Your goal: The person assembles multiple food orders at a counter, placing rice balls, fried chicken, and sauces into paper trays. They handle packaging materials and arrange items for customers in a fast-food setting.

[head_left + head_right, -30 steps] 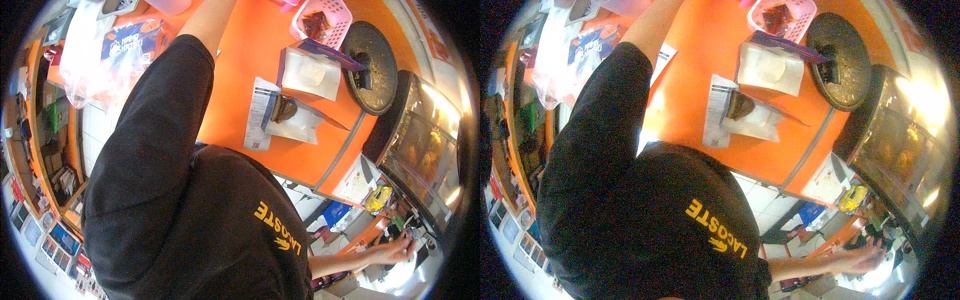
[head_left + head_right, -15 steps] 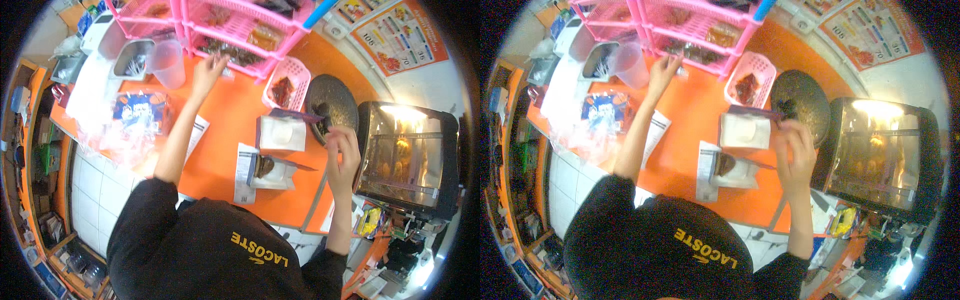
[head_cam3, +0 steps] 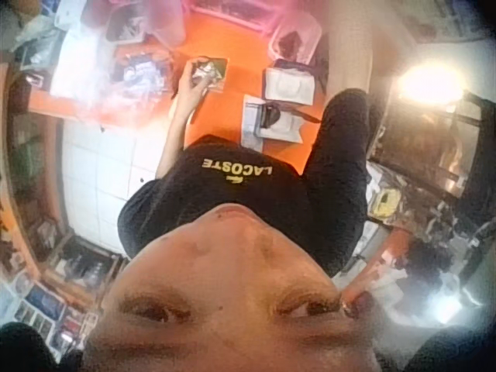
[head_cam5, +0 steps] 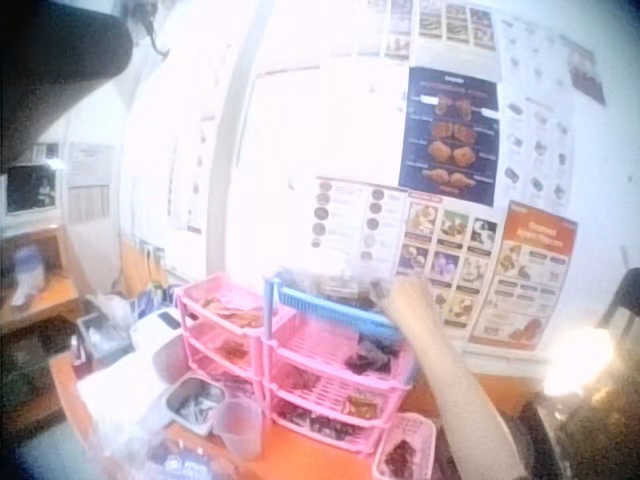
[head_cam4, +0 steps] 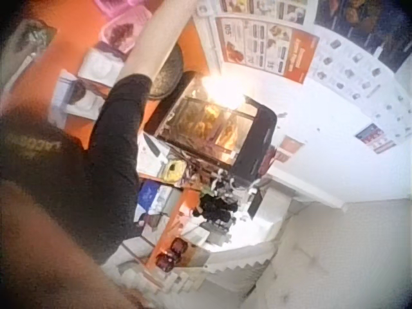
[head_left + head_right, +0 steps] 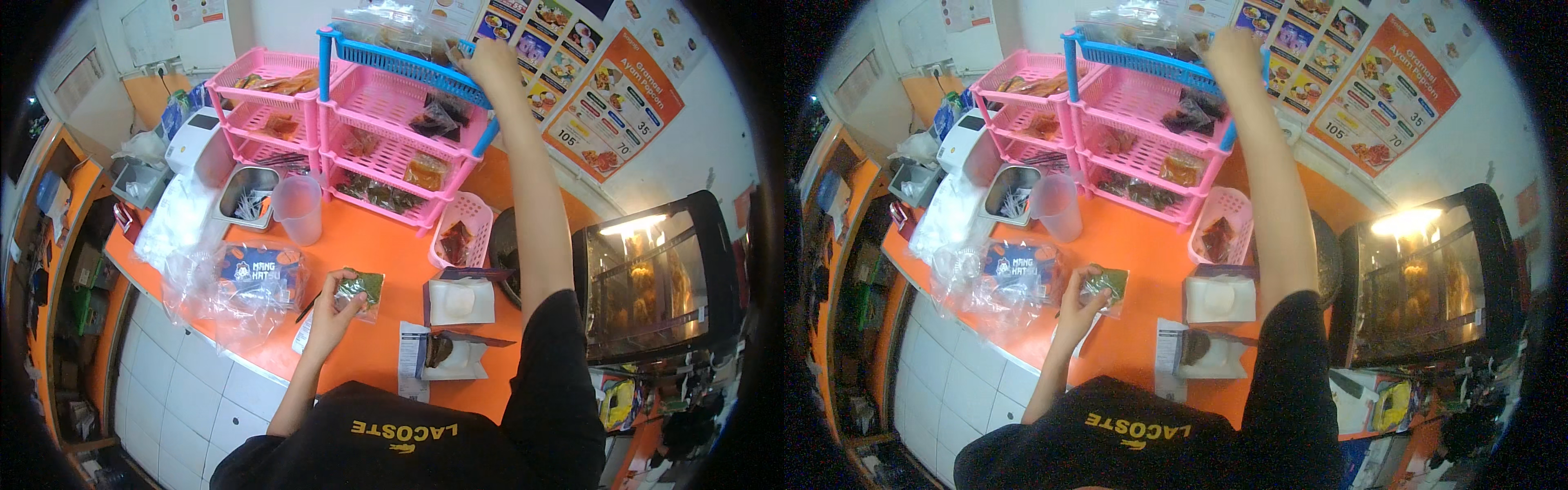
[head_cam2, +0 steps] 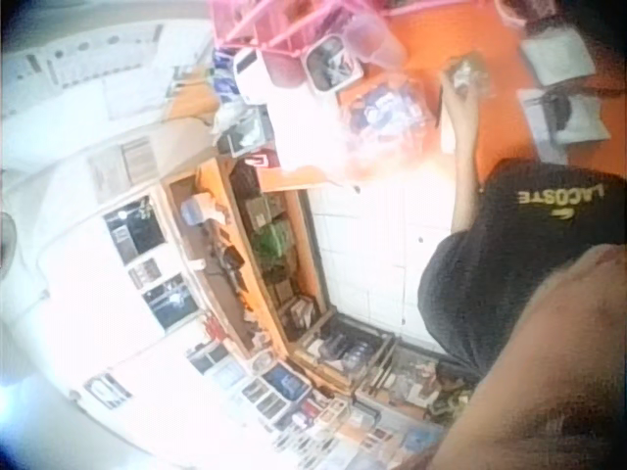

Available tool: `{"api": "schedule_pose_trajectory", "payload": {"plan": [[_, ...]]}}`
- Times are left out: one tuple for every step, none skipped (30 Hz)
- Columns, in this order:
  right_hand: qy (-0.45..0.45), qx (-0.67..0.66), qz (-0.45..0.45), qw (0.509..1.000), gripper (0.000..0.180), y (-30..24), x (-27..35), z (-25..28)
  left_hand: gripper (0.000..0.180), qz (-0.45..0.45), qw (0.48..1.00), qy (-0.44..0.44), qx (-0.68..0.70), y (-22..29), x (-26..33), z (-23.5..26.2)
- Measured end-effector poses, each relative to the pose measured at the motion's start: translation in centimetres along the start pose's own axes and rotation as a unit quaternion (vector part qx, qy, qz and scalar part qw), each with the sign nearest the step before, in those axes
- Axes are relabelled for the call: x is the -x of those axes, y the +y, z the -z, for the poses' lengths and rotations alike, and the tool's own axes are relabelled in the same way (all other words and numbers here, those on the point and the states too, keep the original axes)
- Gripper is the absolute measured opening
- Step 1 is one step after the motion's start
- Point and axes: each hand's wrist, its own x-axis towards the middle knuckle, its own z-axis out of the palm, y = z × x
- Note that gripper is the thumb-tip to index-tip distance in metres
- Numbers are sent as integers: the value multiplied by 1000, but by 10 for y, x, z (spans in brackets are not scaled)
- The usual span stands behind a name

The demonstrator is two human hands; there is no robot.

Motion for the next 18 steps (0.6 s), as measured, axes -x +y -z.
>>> {"api": "schedule_pose_trajectory", "payload": {"plan": [[-1, -20, -32, 999, 30, 11, -11, -5, 29, 22, 999, -8, 27, 13, 0, -2], [-5, -31, -68, 997, 30, 27, -15, -12, 30, 27, 999, -27, 37, 20, -1, -6], [-10, -52, -95, 994, 31, 36, -23, -22, 30, 34, 998, -33, 45, 25, -1, -6], [77, -84, -84, 990, 29, 58, -26, -24, 30, 41, 997, -48, 54, 28, -3, -8], [146, -120, -84, 978, 30, 34, -22, -7, 31, 0, 1000, -25, 17, 24, -6, -1], [154, -162, -76, 972, 37, 44, -17, 8, 32, -39, 999, -26, -13, 16, -10, -2], [169, -180, -51, 968, 34, 57, -6, 23, 33, -72, 996, -32, -41, 11, -12, -6], [130, -286, -70, 947, 36, 52, 11, 33, 34, -42, 998, -40, -10, 11, -13, -6], [90, -370, -105, 919, 44, 57, 44, 58, 35, -6, 997, -66, 30, 15, -14, -13], [29, -454, -41, 890, 44, 36, 81, 85, 35, 35, 995, -76, 60, 17, -12, -16], [-29, -533, 17, 846, 46, 13, 121, 106, 36, 47, 985, -106, 129, 19, -11, -19], [-99, -540, 44, 834, 31, 1, 149, 92, 37, 53, 974, -110, 191, 19, -8, -19], [-165, -529, 52, 831, 20, -3, 184, 94, 37, 43, 970, -131, 201, 23, 0, -26], [-227, -487, 105, 837, 8, -9, 219, 101, 37, 32, 964, -155, 213, 25, 8, -35], [-288, -440, 135, 840, 10, -10, 253, 98, 37, 37, 960, -193, 200, 20, 15, -41], [-212, -400, 175, 874, 15, -17, 290, 95, 38, 43, 953, -235, 186, 15, 21, -48], [-221, -373, 143, 889, 18, -17, 327, 87, 39, 69, 943, -290, 150, 4, 28, -55], [-250, -405, 76, 876, 18, -16, 364, 77, 41, 89, 931, -338, 109, -3, 32, -60]]}}
